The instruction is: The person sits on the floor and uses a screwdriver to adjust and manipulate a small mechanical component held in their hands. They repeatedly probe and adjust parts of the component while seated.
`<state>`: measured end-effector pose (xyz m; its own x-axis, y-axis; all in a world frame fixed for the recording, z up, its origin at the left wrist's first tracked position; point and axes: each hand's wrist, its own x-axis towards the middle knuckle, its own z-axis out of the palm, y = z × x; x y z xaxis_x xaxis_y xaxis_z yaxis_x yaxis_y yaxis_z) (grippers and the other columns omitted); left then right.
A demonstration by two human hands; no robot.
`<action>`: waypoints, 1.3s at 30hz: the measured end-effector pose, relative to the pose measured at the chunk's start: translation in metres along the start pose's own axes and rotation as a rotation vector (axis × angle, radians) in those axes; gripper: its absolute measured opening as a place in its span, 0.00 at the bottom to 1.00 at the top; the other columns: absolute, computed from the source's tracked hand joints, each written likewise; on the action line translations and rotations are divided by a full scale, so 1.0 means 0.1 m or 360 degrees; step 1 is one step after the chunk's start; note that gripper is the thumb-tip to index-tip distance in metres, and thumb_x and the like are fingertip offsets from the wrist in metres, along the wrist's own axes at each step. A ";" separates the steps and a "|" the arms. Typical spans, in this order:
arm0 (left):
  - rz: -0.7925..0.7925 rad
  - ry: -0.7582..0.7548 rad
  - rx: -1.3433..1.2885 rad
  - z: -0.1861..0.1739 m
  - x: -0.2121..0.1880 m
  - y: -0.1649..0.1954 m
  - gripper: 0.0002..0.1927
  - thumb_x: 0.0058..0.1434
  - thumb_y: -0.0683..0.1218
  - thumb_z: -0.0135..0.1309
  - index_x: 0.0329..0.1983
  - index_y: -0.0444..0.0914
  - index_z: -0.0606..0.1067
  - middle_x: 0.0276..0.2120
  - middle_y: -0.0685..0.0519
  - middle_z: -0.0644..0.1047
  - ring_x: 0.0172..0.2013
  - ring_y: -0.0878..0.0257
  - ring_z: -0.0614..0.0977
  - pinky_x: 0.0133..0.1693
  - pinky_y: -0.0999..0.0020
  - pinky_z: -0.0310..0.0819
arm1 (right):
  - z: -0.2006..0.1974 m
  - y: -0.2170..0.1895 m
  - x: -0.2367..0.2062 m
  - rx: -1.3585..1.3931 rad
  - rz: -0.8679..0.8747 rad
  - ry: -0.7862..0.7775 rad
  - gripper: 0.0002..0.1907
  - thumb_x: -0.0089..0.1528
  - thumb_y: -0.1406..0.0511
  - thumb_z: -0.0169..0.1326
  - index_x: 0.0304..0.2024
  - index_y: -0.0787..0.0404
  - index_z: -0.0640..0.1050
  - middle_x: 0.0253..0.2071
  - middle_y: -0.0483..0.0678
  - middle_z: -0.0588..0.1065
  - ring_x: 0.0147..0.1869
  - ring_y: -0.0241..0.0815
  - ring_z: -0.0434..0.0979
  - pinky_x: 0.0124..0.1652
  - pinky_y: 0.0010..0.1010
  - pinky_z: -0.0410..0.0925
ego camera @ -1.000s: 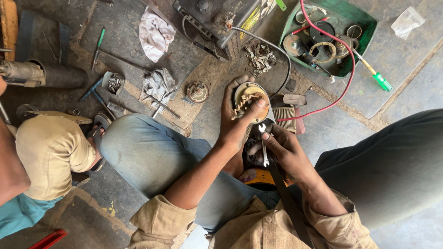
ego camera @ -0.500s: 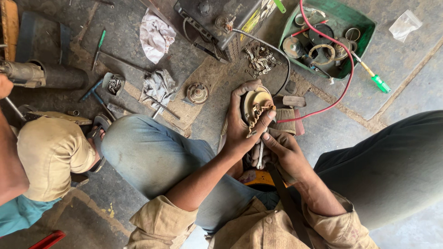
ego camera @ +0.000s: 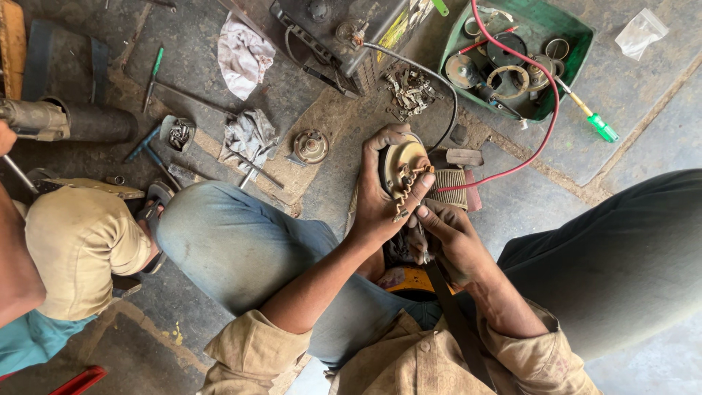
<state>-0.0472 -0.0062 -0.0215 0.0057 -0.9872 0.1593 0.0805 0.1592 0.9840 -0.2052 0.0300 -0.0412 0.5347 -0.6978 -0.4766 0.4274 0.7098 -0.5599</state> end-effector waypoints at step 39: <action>0.0013 0.0004 -0.0020 0.03 -0.01 0.03 0.29 0.67 0.41 0.61 0.65 0.38 0.58 0.66 0.44 0.63 0.60 0.59 0.74 0.61 0.64 0.78 | 0.10 0.03 -0.05 -0.0002 -0.0077 -0.0071 0.16 0.74 0.58 0.43 0.38 0.64 0.71 0.21 0.42 0.63 0.21 0.33 0.60 0.23 0.25 0.58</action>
<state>-0.0501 -0.0051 -0.0184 0.0089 -0.9859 0.1671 0.0929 0.1672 0.9815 -0.1994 0.0366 -0.0340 0.5457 -0.7262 -0.4183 0.4526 0.6754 -0.5822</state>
